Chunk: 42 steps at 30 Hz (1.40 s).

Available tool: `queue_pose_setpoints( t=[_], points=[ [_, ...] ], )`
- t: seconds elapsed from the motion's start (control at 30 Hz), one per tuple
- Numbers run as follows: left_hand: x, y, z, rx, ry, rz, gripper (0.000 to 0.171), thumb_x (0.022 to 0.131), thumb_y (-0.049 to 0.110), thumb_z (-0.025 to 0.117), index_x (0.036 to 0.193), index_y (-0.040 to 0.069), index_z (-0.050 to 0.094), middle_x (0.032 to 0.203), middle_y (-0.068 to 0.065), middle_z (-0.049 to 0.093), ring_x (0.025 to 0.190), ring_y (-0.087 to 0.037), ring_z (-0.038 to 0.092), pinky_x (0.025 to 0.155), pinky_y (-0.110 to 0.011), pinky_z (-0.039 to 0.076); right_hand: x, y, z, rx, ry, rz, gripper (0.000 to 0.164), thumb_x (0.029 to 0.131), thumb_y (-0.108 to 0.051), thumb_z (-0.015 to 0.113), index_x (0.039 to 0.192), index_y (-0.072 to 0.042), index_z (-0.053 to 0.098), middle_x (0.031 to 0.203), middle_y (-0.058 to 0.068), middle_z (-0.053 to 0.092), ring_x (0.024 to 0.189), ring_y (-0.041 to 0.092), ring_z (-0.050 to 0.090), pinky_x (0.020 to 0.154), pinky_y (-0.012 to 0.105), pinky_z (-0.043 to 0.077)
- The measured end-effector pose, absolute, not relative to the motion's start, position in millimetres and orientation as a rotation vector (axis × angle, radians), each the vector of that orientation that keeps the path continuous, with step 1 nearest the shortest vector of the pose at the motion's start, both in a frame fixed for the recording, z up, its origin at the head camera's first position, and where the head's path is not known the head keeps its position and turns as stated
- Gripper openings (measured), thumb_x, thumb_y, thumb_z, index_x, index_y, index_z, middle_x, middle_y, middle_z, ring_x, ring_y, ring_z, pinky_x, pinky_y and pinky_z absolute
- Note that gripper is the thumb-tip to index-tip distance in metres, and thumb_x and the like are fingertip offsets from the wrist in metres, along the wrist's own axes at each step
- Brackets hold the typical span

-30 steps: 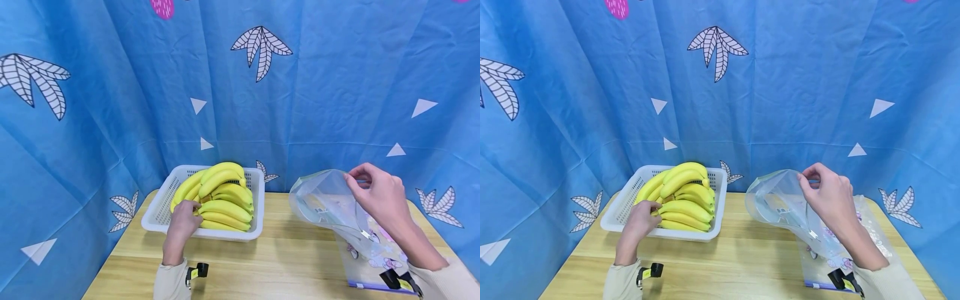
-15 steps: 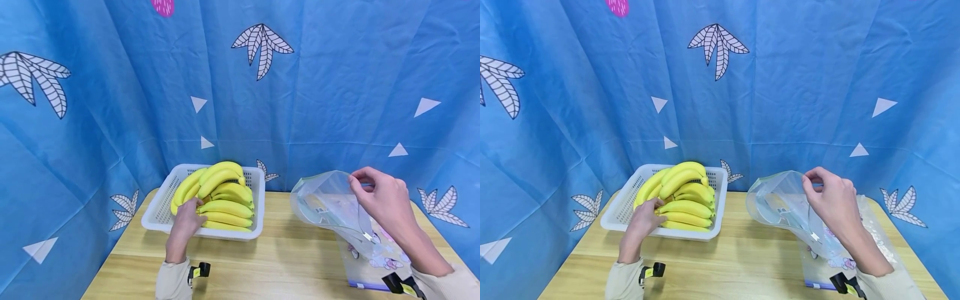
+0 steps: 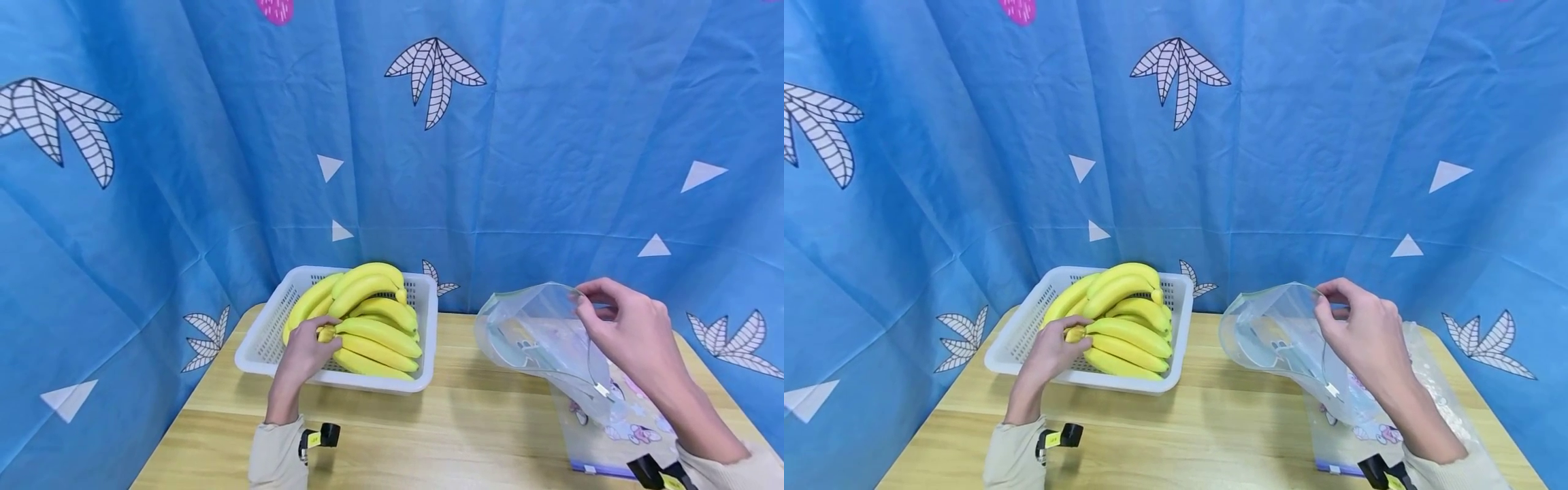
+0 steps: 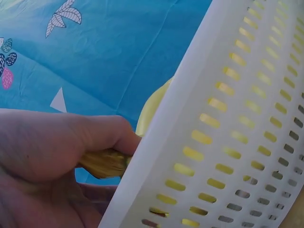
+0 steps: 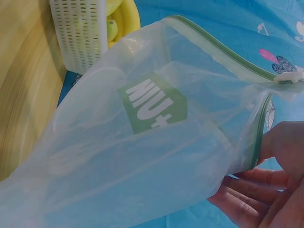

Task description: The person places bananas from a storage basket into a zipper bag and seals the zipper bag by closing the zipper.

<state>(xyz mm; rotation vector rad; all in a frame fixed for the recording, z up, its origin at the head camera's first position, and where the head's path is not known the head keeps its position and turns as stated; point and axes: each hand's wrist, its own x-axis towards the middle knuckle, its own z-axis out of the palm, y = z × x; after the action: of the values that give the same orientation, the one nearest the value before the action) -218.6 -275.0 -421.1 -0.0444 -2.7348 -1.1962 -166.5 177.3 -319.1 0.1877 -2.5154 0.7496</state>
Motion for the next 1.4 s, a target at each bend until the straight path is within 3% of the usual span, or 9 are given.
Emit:
queue_pose_setpoints(
  t=[0.17, 0.27, 0.37, 0.57, 0.73, 0.9, 1.2, 1.3, 1.4],
  points=[
    [-220, -272, -421, -0.086, -2.669, -1.224, 0.035, 0.092, 0.009, 0.068, 0.126, 0.002, 0.068, 0.124, -0.019, 0.062, 0.105, -0.032, 0.057, 0.087, -0.045, 0.048, -166, 177, -320, 0.22, -2.514, 0.782, 0.02, 0.1, -0.019, 0.064, 0.116, -0.01, 0.073, 0.094, 0.012, 0.078, 0.078, 0.018, 0.076, 0.051, 0.021, 0.048],
    [-221, -270, -420, -0.06, -2.636, -1.245, 0.044, 0.093, 0.014, 0.073, 0.134, 0.0, 0.064, 0.131, -0.022, 0.057, 0.116, -0.036, 0.055, 0.096, -0.051, 0.047, -166, 177, -322, 0.243, -2.495, 0.823, 0.021, 0.102, -0.02, 0.062, 0.118, -0.01, 0.073, 0.095, 0.012, 0.078, 0.072, -0.003, 0.071, 0.05, 0.019, 0.049],
    [-221, -268, -420, -0.043, -2.623, -1.264, 0.054, 0.092, 0.016, 0.076, 0.14, 0.001, 0.059, 0.136, -0.023, 0.056, 0.119, -0.037, 0.054, 0.098, -0.053, 0.047, -163, 176, -326, 0.236, -2.479, 0.884, 0.023, 0.103, -0.02, 0.063, 0.12, -0.009, 0.072, 0.097, 0.014, 0.078, 0.071, -0.012, 0.067, 0.051, 0.018, 0.05],
    [-224, -262, -418, -0.095, -2.577, -1.281, 0.048, 0.095, 0.015, 0.074, 0.139, 0.007, 0.059, 0.131, -0.018, 0.061, 0.108, -0.032, 0.058, 0.087, -0.046, 0.05, -158, 173, -333, 0.182, -2.403, 1.058, 0.024, 0.103, -0.021, 0.064, 0.12, -0.006, 0.071, 0.101, 0.015, 0.077, 0.077, 0.0, 0.073, 0.059, 0.019, 0.057],
    [-224, -260, -415, -0.124, -2.515, -1.309, 0.042, 0.099, 0.016, 0.069, 0.139, 0.01, 0.06, 0.142, -0.018, 0.054, 0.127, -0.035, 0.052, 0.103, -0.054, 0.044, -154, 169, -337, 0.105, -2.318, 1.165, 0.023, 0.101, -0.02, 0.067, 0.115, -0.004, 0.072, 0.098, 0.008, 0.078, 0.077, 0.001, 0.073, 0.06, 0.022, 0.059],
    [-216, -258, -414, -0.088, -2.402, -1.276, 0.034, 0.098, 0.018, 0.071, 0.131, 0.013, 0.067, 0.134, -0.015, 0.059, 0.127, -0.033, 0.054, 0.104, -0.055, 0.044, -152, 168, -340, 0.045, -2.258, 1.231, 0.02, 0.099, -0.018, 0.068, 0.112, -0.005, 0.074, 0.095, -0.003, 0.079, 0.077, -0.002, 0.072, 0.061, 0.022, 0.059],
    [-183, -232, -388, -0.129, -2.095, -1.42, 0.029, 0.098, 0.015, 0.071, 0.128, 0.016, 0.069, 0.126, 0.0, 0.059, 0.1, -0.018, 0.058, 0.074, -0.025, 0.057, -152, 172, -349, 0.04, -2.183, 1.246, 0.014, 0.097, -0.016, 0.071, 0.107, -0.008, 0.076, 0.098, 0.008, 0.078, 0.078, 0.0, 0.073, 0.061, 0.022, 0.059],
    [-180, -213, -374, -0.237, -1.98, -1.44, 0.028, 0.098, 0.012, 0.072, 0.126, 0.014, 0.07, 0.127, 0.0, 0.059, 0.104, -0.019, 0.059, 0.071, -0.022, 0.059, -152, 172, -351, 0.021, -2.16, 1.255, 0.014, 0.097, -0.015, 0.072, 0.108, -0.008, 0.077, 0.099, 0.01, 0.078, 0.078, -0.001, 0.072, 0.06, 0.021, 0.058],
    [-181, -189, -362, -0.33, -1.951, -1.341, 0.027, 0.097, 0.013, 0.072, 0.124, 0.014, 0.071, 0.129, -0.002, 0.06, 0.113, -0.019, 0.058, 0.083, -0.02, 0.056, -151, 175, -355, 0.004, -2.134, 1.265, 0.014, 0.097, -0.013, 0.072, 0.108, -0.007, 0.077, 0.1, 0.012, 0.078, 0.078, -0.003, 0.072, 0.06, 0.02, 0.058]
  ],
)
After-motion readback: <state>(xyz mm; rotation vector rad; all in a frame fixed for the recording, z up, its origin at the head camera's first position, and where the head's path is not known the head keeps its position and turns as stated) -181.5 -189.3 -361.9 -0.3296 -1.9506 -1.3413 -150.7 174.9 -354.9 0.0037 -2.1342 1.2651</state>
